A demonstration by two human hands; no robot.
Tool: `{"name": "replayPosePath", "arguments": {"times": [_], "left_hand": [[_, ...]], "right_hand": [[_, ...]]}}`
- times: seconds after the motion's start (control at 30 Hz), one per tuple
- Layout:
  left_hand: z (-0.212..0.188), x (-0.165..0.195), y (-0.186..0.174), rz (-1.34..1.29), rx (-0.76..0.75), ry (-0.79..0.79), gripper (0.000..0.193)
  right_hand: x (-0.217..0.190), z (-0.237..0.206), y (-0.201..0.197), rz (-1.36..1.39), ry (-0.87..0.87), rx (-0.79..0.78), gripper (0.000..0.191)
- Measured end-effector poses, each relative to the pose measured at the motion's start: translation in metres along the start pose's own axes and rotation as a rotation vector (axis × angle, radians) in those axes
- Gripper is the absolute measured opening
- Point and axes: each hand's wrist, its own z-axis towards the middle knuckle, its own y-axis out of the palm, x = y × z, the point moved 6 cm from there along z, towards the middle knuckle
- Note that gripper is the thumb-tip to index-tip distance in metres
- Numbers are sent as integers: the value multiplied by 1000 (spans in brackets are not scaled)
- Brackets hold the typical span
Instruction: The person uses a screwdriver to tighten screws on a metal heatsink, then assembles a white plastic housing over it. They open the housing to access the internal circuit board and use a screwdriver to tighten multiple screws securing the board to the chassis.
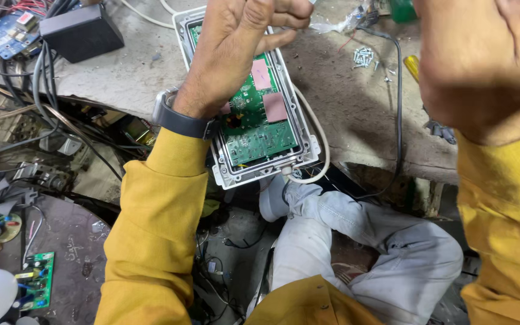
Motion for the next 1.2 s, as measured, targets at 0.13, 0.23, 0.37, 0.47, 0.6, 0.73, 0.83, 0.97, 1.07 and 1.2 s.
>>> {"name": "replayPosePath", "arguments": {"times": [0.13,0.23,0.37,0.47,0.6,0.73,0.83,0.97,1.07,1.2], "left_hand": [[-2,-29,-10,66,91,-203,47],[-1,-35,-12,37,109,-220,45],[-3,-34,-12,66,99,-198,43],[-6,-38,-15,54,109,-210,40],[-7,-46,-15,-16,91,-185,37],[-6,-47,-11,7,59,-141,37],[-5,-45,-11,64,91,-172,38],[-5,-37,-10,70,98,-177,39],[-5,-32,-10,88,86,-169,39],[-4,-36,-11,54,100,-175,37]], "right_hand": [[26,-2,10,-330,-87,-222,24],[63,5,34,-647,-200,-411,25],[119,2,48,-891,-49,-478,25],[134,-3,53,-991,-10,-446,28],[136,-5,62,-1055,76,-450,28],[135,-1,63,-1008,67,-450,28],[136,0,57,-960,8,-418,29],[137,-3,52,-954,-13,-399,30],[139,-6,53,-990,31,-436,30],[135,-4,57,-990,-15,-439,28]]}}
